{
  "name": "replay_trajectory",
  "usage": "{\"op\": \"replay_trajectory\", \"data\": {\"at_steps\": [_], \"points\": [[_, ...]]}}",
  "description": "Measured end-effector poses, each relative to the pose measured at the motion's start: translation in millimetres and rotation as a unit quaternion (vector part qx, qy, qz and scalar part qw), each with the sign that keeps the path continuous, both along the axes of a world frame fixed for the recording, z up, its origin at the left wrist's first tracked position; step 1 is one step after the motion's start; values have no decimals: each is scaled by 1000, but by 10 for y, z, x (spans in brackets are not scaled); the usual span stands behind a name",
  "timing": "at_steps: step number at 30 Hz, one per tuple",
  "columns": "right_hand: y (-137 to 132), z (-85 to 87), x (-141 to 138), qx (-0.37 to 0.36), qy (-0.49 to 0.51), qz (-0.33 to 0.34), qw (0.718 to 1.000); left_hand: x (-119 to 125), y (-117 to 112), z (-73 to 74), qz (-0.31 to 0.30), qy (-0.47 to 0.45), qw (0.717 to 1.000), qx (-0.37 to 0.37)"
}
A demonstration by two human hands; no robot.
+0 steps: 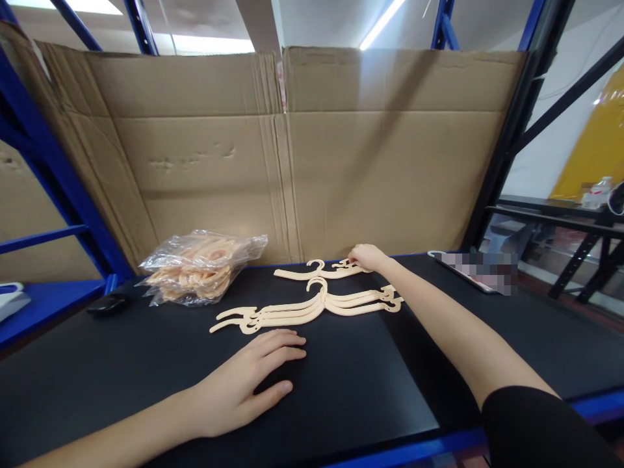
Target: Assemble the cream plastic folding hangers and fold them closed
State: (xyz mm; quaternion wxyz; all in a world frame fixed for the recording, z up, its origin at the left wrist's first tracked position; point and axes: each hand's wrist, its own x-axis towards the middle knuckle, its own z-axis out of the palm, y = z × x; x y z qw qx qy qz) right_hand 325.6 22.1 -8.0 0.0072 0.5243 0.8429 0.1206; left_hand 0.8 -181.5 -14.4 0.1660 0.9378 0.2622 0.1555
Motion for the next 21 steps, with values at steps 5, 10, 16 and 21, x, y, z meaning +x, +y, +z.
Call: {"op": "replay_trajectory", "data": {"at_steps": [5, 10, 16, 21], "points": [[17, 28, 110, 25, 27, 4, 999, -6, 3, 1, 2, -6, 1000, -6], [-15, 85, 250, 71, 78, -3, 994, -10, -11, 9, 6, 1, 1000, -11], [-292, 162, 243, 201, 177, 36, 963, 19, 62, -42, 61, -92, 989, -99], [-756, 209, -230, 266, 227, 123, 929, 116, 161, -15, 128, -308, 860, -386]]}}
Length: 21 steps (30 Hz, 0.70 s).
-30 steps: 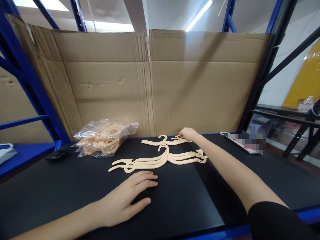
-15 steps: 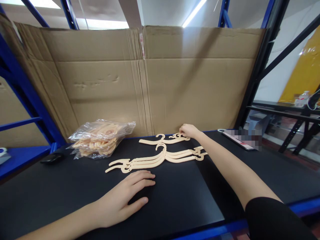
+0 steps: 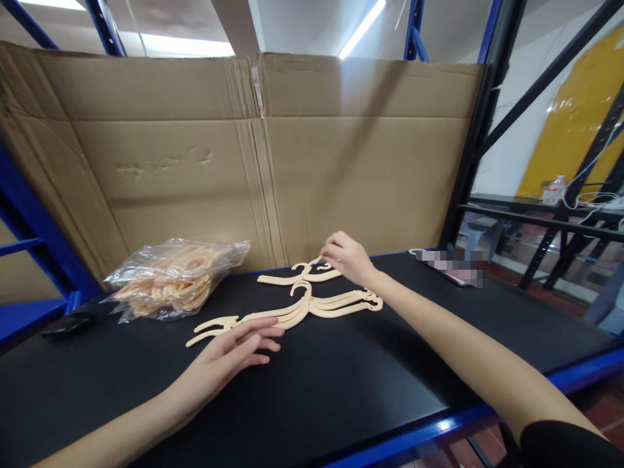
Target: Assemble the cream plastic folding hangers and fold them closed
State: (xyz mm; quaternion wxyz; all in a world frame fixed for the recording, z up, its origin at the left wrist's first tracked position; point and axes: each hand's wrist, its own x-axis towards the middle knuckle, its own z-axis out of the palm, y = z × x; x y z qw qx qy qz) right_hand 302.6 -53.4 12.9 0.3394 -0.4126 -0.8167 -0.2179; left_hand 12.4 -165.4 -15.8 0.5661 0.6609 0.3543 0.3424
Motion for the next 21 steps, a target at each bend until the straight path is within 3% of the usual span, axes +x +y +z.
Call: {"op": "replay_trajectory", "data": {"at_steps": [3, 5, 10, 21], "points": [[-320, 39, -371, 103, -17, 179, 978, 52, -20, 54, 1, -73, 990, -121], [-489, 58, -567, 142, -46, 219, 964, 71, -52, 78, 0, -82, 987, -141], [-637, 24, -784, 162, -114, 229, 953, 80, -90, 70, 7, -81, 988, -133], [-659, -114, -828, 154, -79, 232, 957, 63, -45, 21, -7, -49, 991, -125]]}}
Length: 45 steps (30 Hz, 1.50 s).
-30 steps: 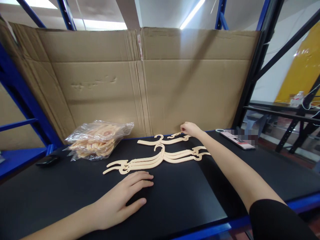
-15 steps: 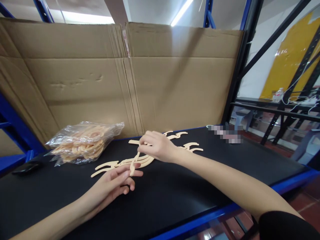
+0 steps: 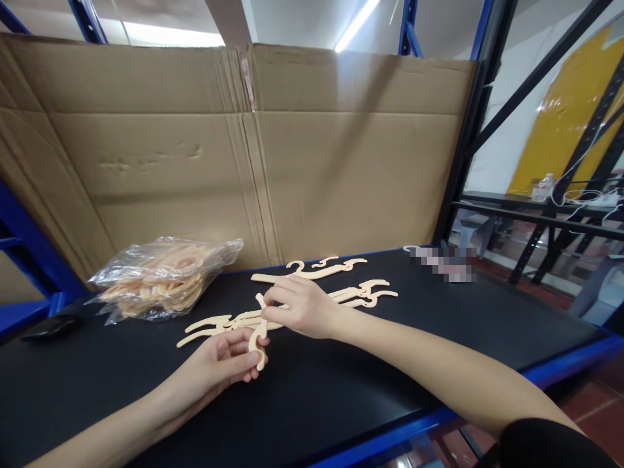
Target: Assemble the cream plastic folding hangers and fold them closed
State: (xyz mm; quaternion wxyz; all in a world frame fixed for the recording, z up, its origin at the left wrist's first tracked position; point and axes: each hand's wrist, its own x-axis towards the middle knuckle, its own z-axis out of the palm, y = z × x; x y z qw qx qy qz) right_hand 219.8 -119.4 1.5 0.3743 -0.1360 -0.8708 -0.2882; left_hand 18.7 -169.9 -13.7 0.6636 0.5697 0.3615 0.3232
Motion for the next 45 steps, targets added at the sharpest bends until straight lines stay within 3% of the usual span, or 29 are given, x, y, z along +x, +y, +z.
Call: {"op": "replay_trajectory", "data": {"at_steps": [9, 12, 14, 20, 29, 36, 45], "points": [[123, -72, 98, -58, -10, -13, 998, -16, 31, -6, 9, -28, 998, -47], [304, -49, 296, -131, 35, -95, 986, -28, 49, -24, 12, -39, 998, -52], [448, -48, 480, -192, 96, -170, 962, -33, 50, -29, 12, -46, 997, -53], [754, -152, 900, -247, 181, -271, 913, -47, 26, -14, 4, -55, 997, -51], [773, -351, 795, -354, 70, -201, 911, -54, 44, -34, 21, -60, 997, -54], [857, -410, 747, -373, 82, -206, 901, -70, -2, -55, 30, -70, 996, -43], [865, -336, 766, -399, 132, -192, 887, -110, 12, -42, 40, -88, 995, -11]]}}
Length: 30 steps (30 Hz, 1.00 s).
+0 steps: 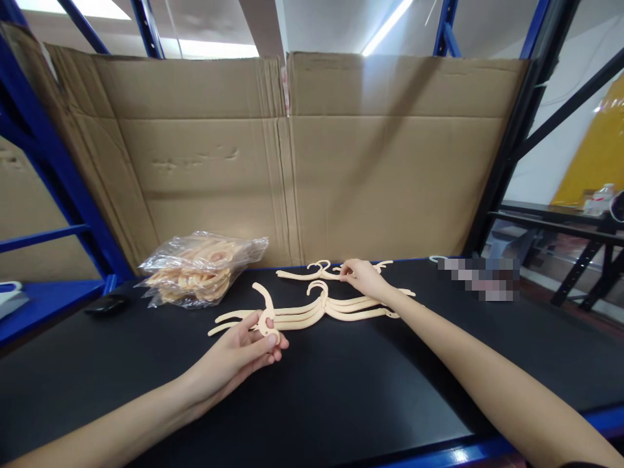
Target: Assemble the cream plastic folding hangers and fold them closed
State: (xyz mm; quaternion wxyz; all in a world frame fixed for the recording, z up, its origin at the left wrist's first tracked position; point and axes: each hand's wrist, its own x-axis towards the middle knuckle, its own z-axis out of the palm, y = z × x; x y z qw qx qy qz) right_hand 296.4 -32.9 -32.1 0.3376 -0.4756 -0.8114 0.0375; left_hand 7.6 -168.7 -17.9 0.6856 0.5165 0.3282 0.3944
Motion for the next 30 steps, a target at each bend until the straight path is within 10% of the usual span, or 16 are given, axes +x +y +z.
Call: {"op": "replay_trajectory", "data": {"at_steps": [15, 21, 30], "points": [[-596, 470, 29, 144, 26, 42, 988, -169, 132, 164, 177, -71, 981, 27], [-983, 362, -86, 94, 47, 60, 993, -196, 200, 191, 220, -76, 972, 27], [-1053, 259, -86, 204, 32, 38, 978, -246, 246, 209, 178, -92, 979, 40]]}}
